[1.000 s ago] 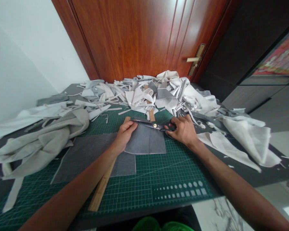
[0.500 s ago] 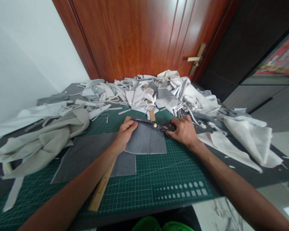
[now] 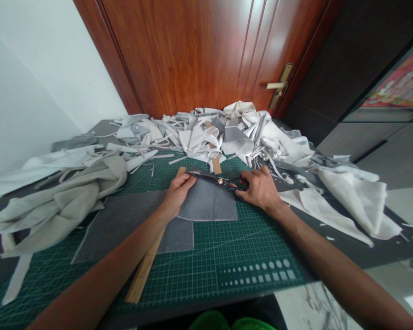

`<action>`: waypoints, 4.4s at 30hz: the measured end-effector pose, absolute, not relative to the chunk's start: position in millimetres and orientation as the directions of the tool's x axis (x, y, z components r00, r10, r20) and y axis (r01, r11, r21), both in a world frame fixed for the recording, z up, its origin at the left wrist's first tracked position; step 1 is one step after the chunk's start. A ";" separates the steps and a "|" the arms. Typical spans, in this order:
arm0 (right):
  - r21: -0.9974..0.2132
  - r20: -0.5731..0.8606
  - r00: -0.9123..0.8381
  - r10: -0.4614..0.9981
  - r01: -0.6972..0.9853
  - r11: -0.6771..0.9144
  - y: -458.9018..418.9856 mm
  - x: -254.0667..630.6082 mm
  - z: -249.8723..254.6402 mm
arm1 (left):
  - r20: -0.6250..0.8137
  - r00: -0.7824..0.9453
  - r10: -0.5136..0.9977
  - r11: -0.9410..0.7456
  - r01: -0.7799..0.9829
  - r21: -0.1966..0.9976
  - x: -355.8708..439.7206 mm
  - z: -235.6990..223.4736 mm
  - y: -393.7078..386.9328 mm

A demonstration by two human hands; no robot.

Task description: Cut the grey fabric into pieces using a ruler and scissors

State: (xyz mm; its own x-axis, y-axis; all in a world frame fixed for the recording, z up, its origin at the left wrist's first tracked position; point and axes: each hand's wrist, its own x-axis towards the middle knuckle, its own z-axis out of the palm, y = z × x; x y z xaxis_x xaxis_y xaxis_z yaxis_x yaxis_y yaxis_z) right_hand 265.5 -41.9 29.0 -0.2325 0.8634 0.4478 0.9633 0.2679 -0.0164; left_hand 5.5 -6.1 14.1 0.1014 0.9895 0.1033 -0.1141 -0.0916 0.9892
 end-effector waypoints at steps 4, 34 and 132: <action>-0.006 0.456 -0.203 0.866 0.973 0.231 -40.3 268.5 29.3 | 0.100 0.152 0.983 -0.081 -0.123 0.989 4.9 16.0 -7.9; -0.011 0.429 -0.233 0.873 0.965 0.263 -43.8 263.8 32.2 | 0.075 0.077 0.994 -0.064 -0.141 0.988 6.8 16.5 -6.3; -0.055 0.482 -0.178 0.858 0.971 0.233 -42.9 259.8 25.4 | 0.184 0.146 0.972 -0.191 0.040 0.981 2.1 -0.4 -1.4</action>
